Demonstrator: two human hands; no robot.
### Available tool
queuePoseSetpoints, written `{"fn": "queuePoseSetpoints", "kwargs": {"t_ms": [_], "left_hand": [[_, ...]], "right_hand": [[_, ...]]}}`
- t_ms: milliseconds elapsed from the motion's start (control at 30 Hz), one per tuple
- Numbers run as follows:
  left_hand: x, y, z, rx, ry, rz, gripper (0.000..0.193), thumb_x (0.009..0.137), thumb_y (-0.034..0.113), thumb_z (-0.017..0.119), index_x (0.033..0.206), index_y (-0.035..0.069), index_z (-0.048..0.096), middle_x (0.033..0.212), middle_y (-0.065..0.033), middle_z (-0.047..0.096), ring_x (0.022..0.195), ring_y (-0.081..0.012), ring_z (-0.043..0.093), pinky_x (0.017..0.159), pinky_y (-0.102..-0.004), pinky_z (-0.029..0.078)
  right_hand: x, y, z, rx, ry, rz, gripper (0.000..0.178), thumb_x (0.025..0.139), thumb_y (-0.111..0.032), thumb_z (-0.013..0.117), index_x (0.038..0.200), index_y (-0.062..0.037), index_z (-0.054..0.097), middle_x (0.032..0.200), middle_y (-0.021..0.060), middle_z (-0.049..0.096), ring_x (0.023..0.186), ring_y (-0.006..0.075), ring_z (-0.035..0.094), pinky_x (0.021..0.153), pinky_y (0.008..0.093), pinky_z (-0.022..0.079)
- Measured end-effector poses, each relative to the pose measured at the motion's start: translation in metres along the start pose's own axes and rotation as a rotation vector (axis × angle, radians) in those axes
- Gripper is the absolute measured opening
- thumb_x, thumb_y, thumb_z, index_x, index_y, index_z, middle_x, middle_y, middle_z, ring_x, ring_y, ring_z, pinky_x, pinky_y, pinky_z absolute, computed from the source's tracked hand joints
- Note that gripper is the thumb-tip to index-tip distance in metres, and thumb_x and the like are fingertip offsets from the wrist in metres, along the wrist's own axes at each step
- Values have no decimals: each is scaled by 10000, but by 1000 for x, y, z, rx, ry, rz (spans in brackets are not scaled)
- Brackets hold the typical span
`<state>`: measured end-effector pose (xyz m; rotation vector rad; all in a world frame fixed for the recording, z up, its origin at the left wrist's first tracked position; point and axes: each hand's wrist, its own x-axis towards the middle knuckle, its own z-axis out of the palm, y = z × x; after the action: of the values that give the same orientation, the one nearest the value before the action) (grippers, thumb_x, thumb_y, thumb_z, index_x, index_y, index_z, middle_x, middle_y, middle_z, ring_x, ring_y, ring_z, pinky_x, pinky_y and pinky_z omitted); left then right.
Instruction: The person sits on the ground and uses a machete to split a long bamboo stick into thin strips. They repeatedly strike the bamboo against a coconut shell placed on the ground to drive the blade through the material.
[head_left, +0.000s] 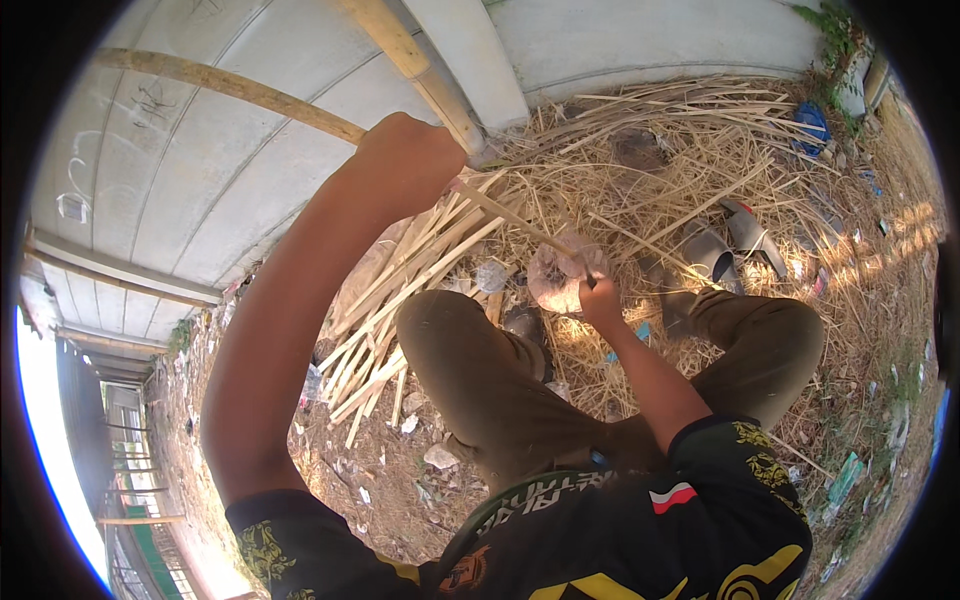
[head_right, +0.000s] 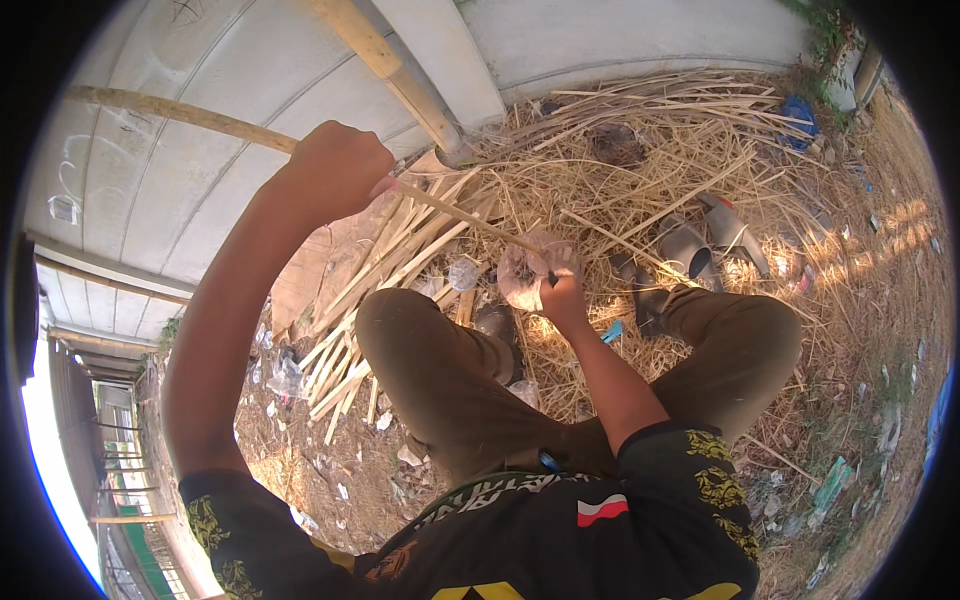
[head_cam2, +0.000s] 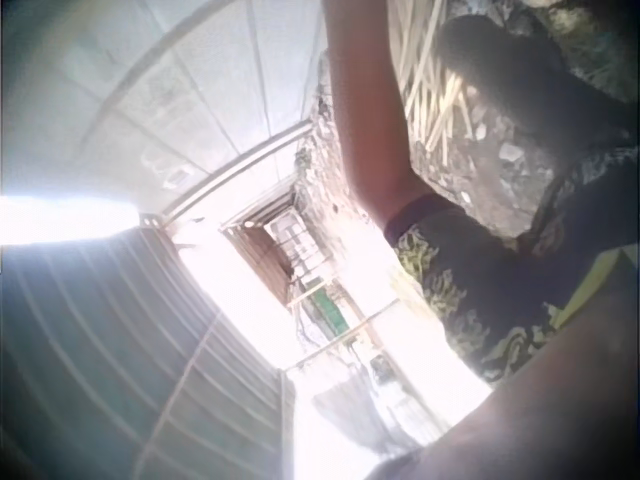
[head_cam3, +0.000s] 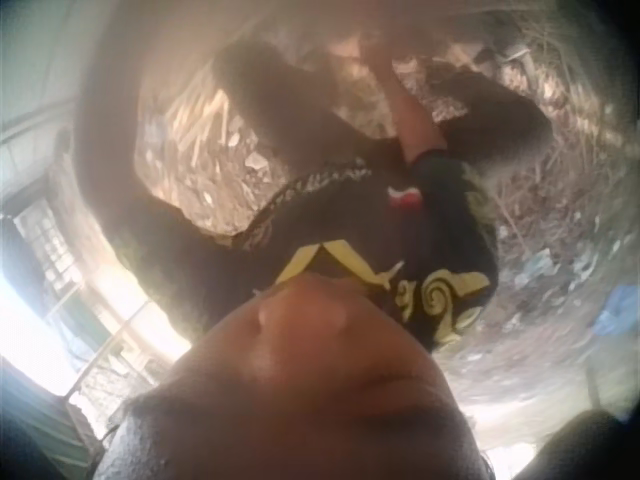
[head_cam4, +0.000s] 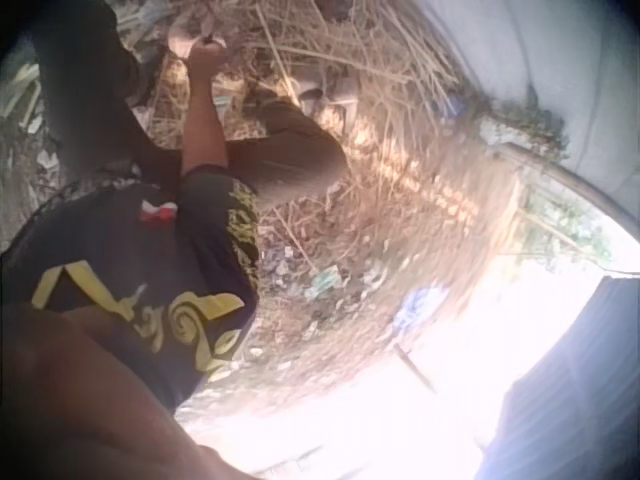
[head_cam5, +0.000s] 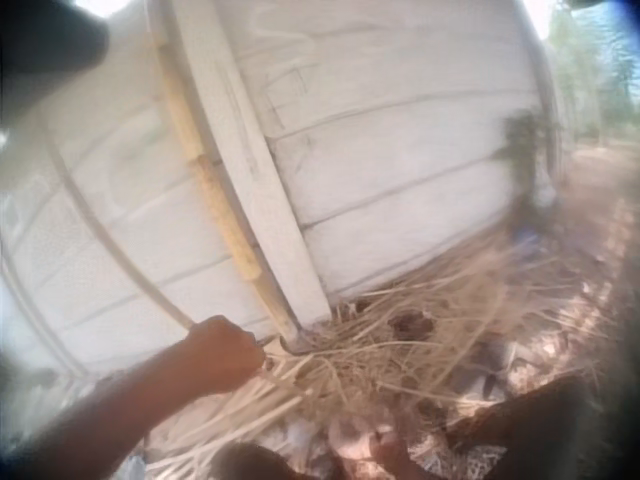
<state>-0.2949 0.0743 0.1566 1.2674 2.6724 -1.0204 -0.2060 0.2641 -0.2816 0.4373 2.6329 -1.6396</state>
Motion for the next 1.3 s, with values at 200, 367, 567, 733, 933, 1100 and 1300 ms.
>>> {"fn": "queuePoseSetpoints", "kwargs": {"t_ms": [200,367,567,733,933,1100,1300], "left_hand": [[-2,-13,2,-38,-97,-102,319,939,344,668,790,68,727,732,-109,700,733,-308,709,652,-427,546],[-16,-17,23,10,-91,-165,230,921,326,695,902,97,701,742,-93,686,766,-289,703,688,-425,541],[-37,-11,38,-75,27,-47,179,888,258,736,1008,148,662,704,-63,650,734,-277,685,671,-421,526],[-35,1,34,-17,133,-6,133,853,167,738,977,138,701,715,-61,680,731,-264,699,649,-411,530],[-12,9,3,198,205,171,110,855,99,680,961,116,659,750,-66,656,710,-264,683,619,-392,530],[-14,-3,18,117,215,124,53,871,125,652,918,103,666,745,-72,652,722,-276,687,630,-405,534],[-8,-2,14,128,21,22,228,937,247,657,793,82,722,739,-110,685,732,-296,699,655,-430,538]], "right_hand": [[-4,52,7,144,-189,593,265,940,-180,586,737,-17,534,589,107,507,484,250,509,479,455,405],[23,2,-28,284,-24,719,362,965,-205,588,660,-69,448,549,58,428,406,170,359,424,426,295],[19,-41,-45,55,-392,347,237,906,-187,621,739,-20,602,566,113,513,488,223,538,480,436,426],[17,-174,-98,-34,-141,-60,211,913,-203,604,848,-6,643,609,108,563,538,193,577,556,390,467],[-12,143,13,-384,-114,17,263,926,-237,621,879,20,653,657,118,595,530,226,550,527,441,455],[15,49,14,332,-318,816,235,877,-206,636,795,8,584,635,124,554,481,245,510,449,459,414],[35,-42,-60,122,-164,301,236,875,-206,656,804,-7,551,584,80,489,487,215,484,468,403,385]]}}
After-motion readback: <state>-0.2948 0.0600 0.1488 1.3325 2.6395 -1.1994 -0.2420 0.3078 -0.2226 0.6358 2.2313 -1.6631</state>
